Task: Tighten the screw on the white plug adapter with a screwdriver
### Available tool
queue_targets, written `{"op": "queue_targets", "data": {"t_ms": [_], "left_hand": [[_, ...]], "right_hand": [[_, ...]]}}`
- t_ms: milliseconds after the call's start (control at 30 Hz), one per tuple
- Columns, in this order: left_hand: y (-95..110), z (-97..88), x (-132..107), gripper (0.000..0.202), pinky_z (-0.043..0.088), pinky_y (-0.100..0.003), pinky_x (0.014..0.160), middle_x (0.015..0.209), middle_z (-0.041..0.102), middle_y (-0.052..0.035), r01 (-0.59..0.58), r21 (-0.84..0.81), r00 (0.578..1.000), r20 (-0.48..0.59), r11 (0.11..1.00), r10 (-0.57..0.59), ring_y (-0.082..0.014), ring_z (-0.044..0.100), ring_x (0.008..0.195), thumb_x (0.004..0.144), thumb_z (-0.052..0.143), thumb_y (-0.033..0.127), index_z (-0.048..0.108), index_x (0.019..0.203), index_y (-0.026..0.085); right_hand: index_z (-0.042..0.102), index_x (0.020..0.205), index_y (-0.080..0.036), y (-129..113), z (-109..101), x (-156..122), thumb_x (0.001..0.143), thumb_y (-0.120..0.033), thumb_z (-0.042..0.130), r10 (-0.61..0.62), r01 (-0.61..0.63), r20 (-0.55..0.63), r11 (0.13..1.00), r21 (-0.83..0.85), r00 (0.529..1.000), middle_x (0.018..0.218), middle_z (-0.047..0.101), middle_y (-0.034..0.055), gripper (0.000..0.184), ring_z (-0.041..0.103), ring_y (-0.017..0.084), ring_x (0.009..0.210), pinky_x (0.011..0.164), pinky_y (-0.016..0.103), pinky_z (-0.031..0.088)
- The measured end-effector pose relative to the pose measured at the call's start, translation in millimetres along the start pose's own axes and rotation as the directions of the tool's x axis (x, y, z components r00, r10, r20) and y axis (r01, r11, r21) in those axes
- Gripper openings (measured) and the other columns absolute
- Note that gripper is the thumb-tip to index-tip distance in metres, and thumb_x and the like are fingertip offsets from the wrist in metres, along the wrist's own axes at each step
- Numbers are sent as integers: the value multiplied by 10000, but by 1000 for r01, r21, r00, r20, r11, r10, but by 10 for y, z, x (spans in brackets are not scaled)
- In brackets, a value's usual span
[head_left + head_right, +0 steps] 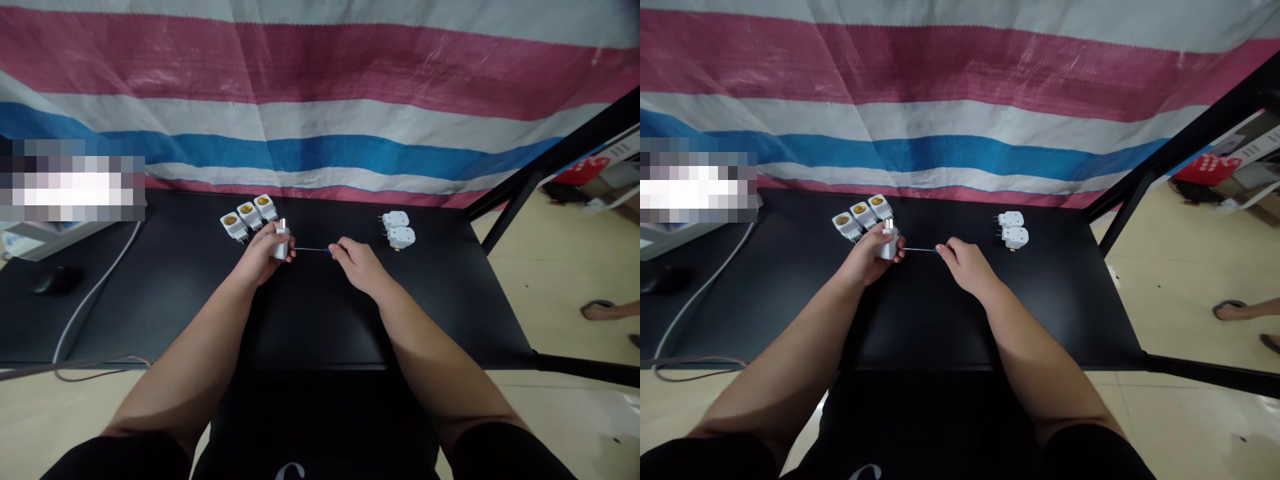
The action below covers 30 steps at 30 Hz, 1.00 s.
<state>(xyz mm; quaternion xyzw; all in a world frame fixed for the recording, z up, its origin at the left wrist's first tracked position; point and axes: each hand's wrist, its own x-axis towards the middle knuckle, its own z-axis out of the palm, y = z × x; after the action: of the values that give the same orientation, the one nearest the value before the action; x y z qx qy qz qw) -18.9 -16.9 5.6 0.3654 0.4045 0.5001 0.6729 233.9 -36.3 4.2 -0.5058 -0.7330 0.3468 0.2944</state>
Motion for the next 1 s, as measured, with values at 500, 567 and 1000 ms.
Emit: {"op": "queue_targets", "data": {"t_ms": [500,567,1000], "left_hand": [[13,31,-41,361,512,-216,498,746,696,-8,4,10,999,35,1000,-5,-150,684,607,693,829,311,567,914,198],[18,26,-40,371,520,-219,502,744,699,-6,9,11,1000,20,1000,-9,-152,688,604,686,833,316,564,912,199],[34,14,-50,361,555,-224,525,765,717,-10,26,19,999,32,999,-27,-157,712,626,695,840,323,590,919,192]], "right_hand": [[579,1016,-257,29,-18,-6,1074,-605,561,-10,12,-10,989,150,1000,862,679,18,353,625,204,775,772,369,469],[558,1067,-263,34,-28,-6,1030,-556,649,-33,30,16,986,163,999,886,676,4,309,611,195,772,759,354,466],[595,948,-246,44,-54,-10,1050,-600,616,10,-17,49,989,150,999,794,623,-7,368,559,177,726,725,353,434]]}}
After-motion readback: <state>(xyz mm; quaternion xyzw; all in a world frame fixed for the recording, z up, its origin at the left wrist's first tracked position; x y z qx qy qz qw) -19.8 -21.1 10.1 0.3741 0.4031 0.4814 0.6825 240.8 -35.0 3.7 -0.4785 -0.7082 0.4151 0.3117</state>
